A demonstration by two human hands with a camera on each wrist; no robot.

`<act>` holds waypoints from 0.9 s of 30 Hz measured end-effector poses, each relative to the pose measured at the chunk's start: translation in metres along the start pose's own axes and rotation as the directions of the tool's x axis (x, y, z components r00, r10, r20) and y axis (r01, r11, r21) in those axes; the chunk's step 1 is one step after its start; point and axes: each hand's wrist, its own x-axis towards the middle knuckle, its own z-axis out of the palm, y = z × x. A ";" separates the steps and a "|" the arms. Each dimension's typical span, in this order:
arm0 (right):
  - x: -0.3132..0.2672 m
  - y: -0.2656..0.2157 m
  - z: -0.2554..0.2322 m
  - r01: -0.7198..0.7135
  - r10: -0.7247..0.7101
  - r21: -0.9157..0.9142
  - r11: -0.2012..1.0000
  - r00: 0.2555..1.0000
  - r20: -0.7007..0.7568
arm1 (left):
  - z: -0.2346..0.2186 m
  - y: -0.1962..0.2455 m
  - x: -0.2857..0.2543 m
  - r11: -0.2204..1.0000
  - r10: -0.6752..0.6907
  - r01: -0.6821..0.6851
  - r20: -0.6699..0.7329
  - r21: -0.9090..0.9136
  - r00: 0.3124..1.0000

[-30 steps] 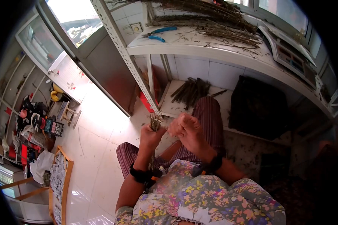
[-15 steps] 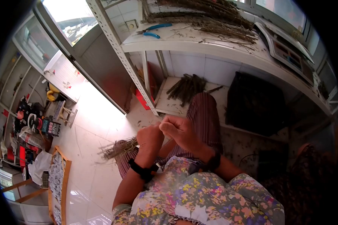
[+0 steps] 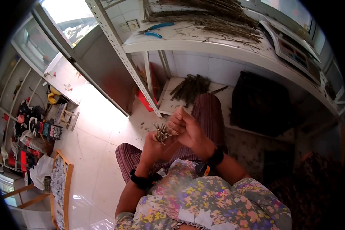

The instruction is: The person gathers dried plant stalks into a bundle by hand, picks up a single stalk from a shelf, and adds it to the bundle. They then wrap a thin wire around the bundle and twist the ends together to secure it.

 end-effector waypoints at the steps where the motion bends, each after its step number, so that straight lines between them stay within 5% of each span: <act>1: -0.001 0.003 0.001 0.028 -0.028 -0.004 1.000 0.999 -0.026 | 0.003 0.001 0.001 1.000 0.029 -0.029 -0.045 -0.007 0.999; 3: -0.001 0.007 0.001 0.071 -0.071 0.004 0.997 0.997 -0.036 | 0.007 0.006 0.003 0.996 0.084 -0.088 -0.137 -0.020 0.987; 6: -0.001 0.010 -0.001 0.088 -0.088 0.031 0.996 0.996 0.003 | 0.001 0.029 -0.002 0.987 -0.087 0.071 -0.109 -0.144 0.990; 9: -0.001 0.009 0.000 0.052 -0.053 0.024 0.998 0.998 0.035 | 0.002 0.026 -0.002 0.979 -0.101 0.064 -0.186 -0.192 0.977; 15: -0.003 0.012 0.010 0.061 -0.061 -0.020 0.998 0.998 0.007 | -0.004 0.032 -0.004 0.991 -0.106 0.079 -0.269 -0.109 0.957; 18: -0.004 0.013 0.009 0.076 -0.076 -0.040 0.996 0.997 0.000 | -0.006 0.036 -0.005 0.997 0.004 0.019 -0.283 0.079 0.959; 24: -0.008 0.015 0.013 0.110 -0.107 -0.111 0.988 0.994 0.025 | -0.007 0.014 -0.001 0.931 -0.049 0.195 -0.425 0.307 0.904; 27: -0.013 0.018 0.018 0.150 -0.146 -0.198 0.969 0.989 0.037 | -0.006 0.005 0.001 0.837 0.059 0.186 -0.423 0.515 0.904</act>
